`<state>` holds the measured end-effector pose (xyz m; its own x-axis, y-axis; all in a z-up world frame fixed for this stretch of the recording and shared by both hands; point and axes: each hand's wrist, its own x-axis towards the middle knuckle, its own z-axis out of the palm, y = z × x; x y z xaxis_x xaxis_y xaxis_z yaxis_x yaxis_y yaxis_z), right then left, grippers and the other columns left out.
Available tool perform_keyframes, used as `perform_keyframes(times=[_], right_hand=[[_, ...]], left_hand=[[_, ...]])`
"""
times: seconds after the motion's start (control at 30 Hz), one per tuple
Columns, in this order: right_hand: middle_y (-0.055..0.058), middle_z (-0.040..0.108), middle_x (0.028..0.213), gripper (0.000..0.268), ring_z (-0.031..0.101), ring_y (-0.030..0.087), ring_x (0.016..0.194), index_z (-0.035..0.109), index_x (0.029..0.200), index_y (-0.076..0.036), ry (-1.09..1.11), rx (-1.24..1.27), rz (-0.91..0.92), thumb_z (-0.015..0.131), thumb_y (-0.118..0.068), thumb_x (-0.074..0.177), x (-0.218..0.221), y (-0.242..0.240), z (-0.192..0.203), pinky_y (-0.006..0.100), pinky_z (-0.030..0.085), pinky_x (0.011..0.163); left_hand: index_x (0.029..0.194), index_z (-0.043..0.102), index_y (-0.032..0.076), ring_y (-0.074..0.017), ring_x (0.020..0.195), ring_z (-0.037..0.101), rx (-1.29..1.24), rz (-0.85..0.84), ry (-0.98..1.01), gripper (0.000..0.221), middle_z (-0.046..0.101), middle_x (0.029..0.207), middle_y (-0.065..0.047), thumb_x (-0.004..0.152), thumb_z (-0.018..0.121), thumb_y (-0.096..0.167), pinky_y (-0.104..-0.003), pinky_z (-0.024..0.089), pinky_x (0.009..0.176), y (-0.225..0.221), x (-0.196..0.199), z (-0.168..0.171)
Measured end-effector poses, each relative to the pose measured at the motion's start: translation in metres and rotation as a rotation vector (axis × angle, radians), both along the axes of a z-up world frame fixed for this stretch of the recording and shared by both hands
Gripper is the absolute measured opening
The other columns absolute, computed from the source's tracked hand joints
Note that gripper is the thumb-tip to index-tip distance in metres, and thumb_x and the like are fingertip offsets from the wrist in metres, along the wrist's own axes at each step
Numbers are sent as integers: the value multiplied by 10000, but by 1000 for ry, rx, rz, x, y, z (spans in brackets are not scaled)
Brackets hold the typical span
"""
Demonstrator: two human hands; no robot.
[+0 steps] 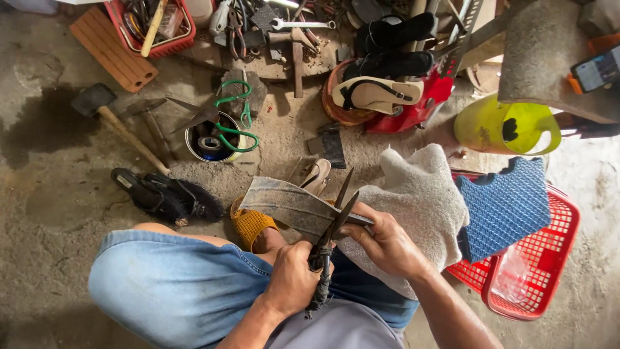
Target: Trimming a heel cap with scissors and a knife before sanding the edges of a shoe heel
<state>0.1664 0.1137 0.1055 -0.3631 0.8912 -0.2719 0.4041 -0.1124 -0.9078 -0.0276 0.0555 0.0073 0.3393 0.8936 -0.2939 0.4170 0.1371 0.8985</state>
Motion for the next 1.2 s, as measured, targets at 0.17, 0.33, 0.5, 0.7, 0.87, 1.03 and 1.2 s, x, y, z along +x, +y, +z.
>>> perform_keyframes(times=[0.17,0.33,0.5,0.7,0.87,1.03,1.2], right_hand=[[27,705,876,190,677,198,738,629,1134,-117,-243,125,29,524,-249,1044,12,2,-26,324,507,656],[102,607,820,223,590,282,676,578,1094,-52,-297,344,104,436,-224,1086,21,11,-49,379,469,629],[-18,701,806,277,593,96,593,682,1162,-112,-24,-10,19,519,-302,1044,27,25,-46,279,444,554],[45,742,959,277,694,126,825,669,1100,-31,423,-441,-303,606,-286,1012,37,8,-75,293,604,715],[-28,630,892,238,575,78,799,675,1048,-70,501,-421,-237,627,-300,1017,48,9,-72,246,480,720],[181,738,836,299,733,246,743,575,967,-12,674,-458,-103,600,-303,1029,43,19,-52,334,594,700],[64,661,825,322,677,143,743,611,935,-37,582,-389,-87,579,-341,1035,38,25,-44,273,561,690]], left_hand=[[870,727,80,-341,724,738,107,13,3,128,769,818,-106,758,709,140,-446,541,677,10,3,-4],[664,602,113,-213,499,498,67,52,53,142,557,552,-49,746,691,188,-401,434,533,18,9,-1],[1520,383,347,-354,914,779,-302,-42,92,809,806,1005,-97,775,613,131,-458,583,784,53,14,33],[1239,517,63,-404,1084,633,-207,-143,141,477,690,1126,-199,810,702,160,-492,509,869,39,19,0],[1167,648,92,-313,1057,690,-246,-96,-28,356,728,1127,-149,852,708,248,-409,528,897,55,27,30],[962,796,132,-209,917,800,-234,-139,11,247,846,971,-65,827,737,330,-354,578,785,69,27,44],[944,742,66,-412,930,699,172,-107,122,325,775,960,-152,834,765,371,-455,517,812,63,24,23]])
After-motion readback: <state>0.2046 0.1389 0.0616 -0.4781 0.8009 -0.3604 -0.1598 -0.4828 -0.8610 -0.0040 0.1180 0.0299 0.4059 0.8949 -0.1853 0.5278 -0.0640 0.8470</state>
